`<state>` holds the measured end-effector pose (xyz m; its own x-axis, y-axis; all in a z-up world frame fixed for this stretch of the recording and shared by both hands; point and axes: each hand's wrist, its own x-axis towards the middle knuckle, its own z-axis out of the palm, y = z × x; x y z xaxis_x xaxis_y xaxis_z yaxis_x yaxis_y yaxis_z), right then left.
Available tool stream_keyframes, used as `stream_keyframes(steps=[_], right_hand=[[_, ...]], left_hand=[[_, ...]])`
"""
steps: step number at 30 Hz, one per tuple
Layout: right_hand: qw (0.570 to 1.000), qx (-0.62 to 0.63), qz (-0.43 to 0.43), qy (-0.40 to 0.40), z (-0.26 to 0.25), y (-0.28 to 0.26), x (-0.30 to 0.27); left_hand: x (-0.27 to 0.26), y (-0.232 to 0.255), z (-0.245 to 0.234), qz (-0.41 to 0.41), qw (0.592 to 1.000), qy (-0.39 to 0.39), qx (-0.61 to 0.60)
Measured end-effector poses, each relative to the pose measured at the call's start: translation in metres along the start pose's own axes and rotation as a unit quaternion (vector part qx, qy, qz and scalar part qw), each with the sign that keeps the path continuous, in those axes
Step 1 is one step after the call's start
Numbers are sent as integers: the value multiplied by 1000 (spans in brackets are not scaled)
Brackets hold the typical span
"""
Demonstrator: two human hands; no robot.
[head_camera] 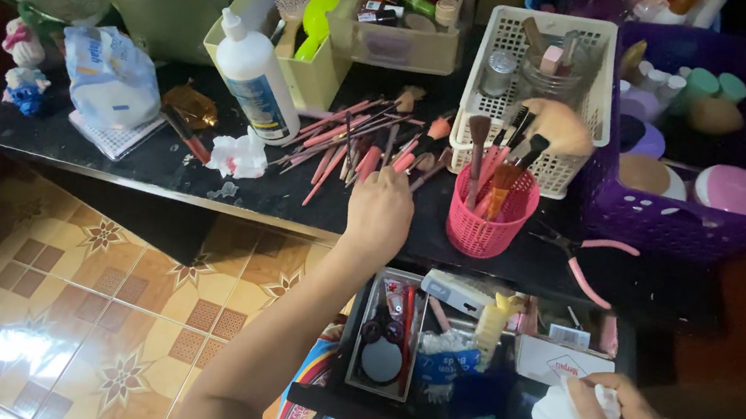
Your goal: The person removes makeup brushes and cosmetic items from a drawer, wipes them with a tissue, and places them into a pink mesh cup or back onto the vanity. They sort through various brushes and tubes, arranging them in a more organized manner.
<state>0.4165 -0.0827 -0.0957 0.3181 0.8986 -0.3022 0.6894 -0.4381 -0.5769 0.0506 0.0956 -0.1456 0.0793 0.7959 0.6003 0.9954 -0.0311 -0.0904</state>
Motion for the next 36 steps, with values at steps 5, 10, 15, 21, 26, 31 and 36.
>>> stream_keyframes(steps=[5,10,15,21,26,31,36], right_hand=[[998,39,43,-5,-8,-9,-6],[978,203,41,-27,-14,-19,-11],[865,480,42,-139,10,21,31],[845,524,-29,-104,-29,-97,-2],[698,686,-91,-185,-59,-183,-23],[673,655,-317,-131,-12,-165,9],[806,493,-325,-46,-6,-159,8]], left_hand=[[-2,-1,-7,-125,986,-61,-95],[-17,-11,-49,-229,870,-84,-428],[-25,10,-154,-377,599,-157,-689],[-35,89,-149,-219,334,-129,-908],[-14,154,-124,-220,386,-136,-886],[-3,152,-108,-206,493,-80,-841],[-16,148,-125,-219,535,-101,-810]])
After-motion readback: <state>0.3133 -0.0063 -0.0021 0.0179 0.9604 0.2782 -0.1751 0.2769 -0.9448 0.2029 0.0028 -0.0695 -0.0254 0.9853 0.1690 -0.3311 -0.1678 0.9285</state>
